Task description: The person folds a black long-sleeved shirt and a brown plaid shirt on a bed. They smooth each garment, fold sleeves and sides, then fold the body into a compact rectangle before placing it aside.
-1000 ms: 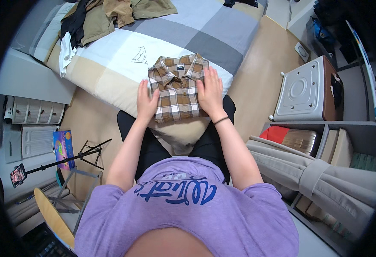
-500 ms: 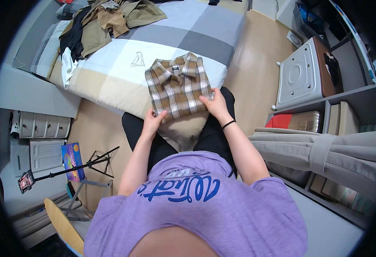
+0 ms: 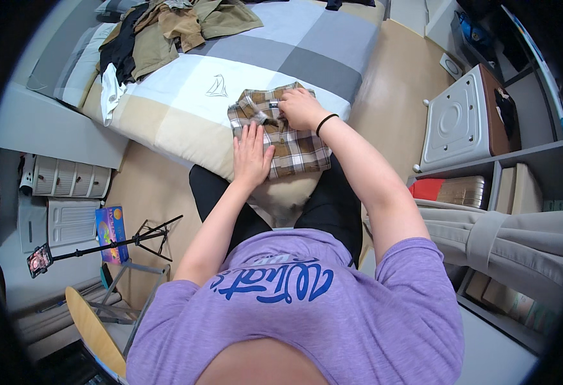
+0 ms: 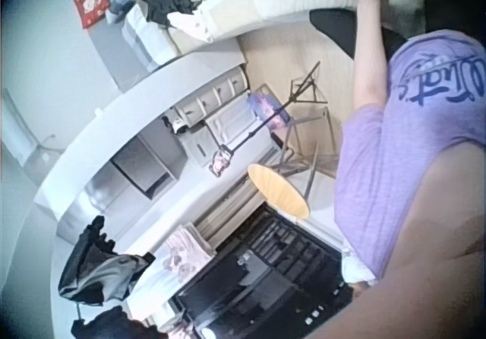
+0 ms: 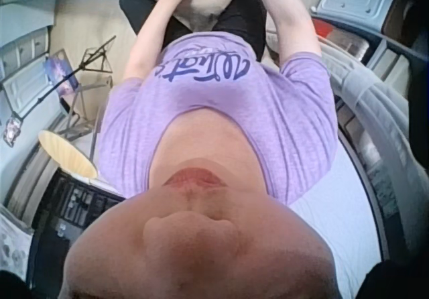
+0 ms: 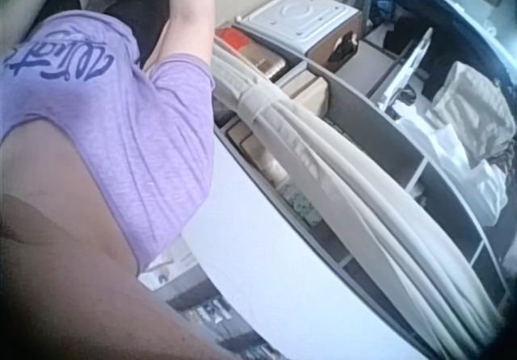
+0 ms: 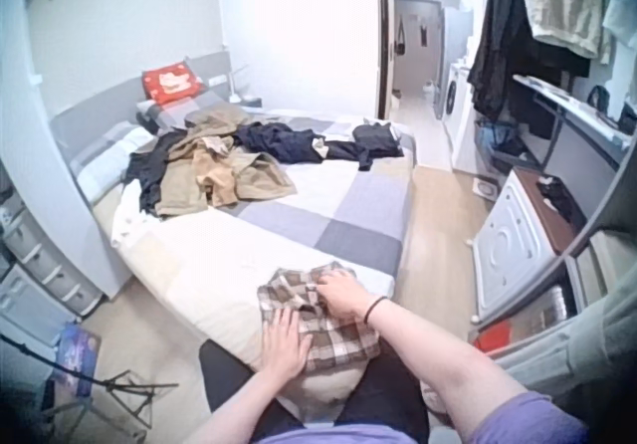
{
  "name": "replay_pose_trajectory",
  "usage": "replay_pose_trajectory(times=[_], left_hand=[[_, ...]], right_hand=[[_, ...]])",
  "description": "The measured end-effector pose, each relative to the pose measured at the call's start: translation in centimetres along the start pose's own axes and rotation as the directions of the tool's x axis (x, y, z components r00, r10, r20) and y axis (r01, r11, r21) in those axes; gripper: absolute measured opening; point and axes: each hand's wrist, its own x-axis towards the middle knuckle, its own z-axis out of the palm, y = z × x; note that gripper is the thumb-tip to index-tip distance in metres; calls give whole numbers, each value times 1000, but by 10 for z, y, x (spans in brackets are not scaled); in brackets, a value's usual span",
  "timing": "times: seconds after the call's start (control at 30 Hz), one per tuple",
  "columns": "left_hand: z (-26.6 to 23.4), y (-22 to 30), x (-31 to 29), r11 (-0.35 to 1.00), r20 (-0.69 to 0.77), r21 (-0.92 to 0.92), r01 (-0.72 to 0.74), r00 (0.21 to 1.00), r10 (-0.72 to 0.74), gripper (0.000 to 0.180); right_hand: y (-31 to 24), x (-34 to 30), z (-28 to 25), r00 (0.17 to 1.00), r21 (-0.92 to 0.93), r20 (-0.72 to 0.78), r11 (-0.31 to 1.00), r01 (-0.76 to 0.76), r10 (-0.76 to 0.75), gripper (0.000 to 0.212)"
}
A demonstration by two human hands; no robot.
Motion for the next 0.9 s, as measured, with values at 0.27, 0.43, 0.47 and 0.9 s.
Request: replay_pose_trajectory(times=[0.27,0.43,0.47,0.9], left_hand=[[21,-26,-17,996,-9,83,-24,1000,25,68],[16,-23,-27,998,58,56,25,998,-29,65],[15,-24,-27,998,58,45,32,998,-35,65],[0,-12,-2,985,109,-90,-145,982,154,80]], right_hand=[[-12,11,6,993,147,-33,984,-105,111,35],[-26,42,29,927,93,133,927,-364,351,36],[-22,47,28,896,161,204,889,-428,394,37],[24,39,-16,948,344,317,930,-131,17,39]])
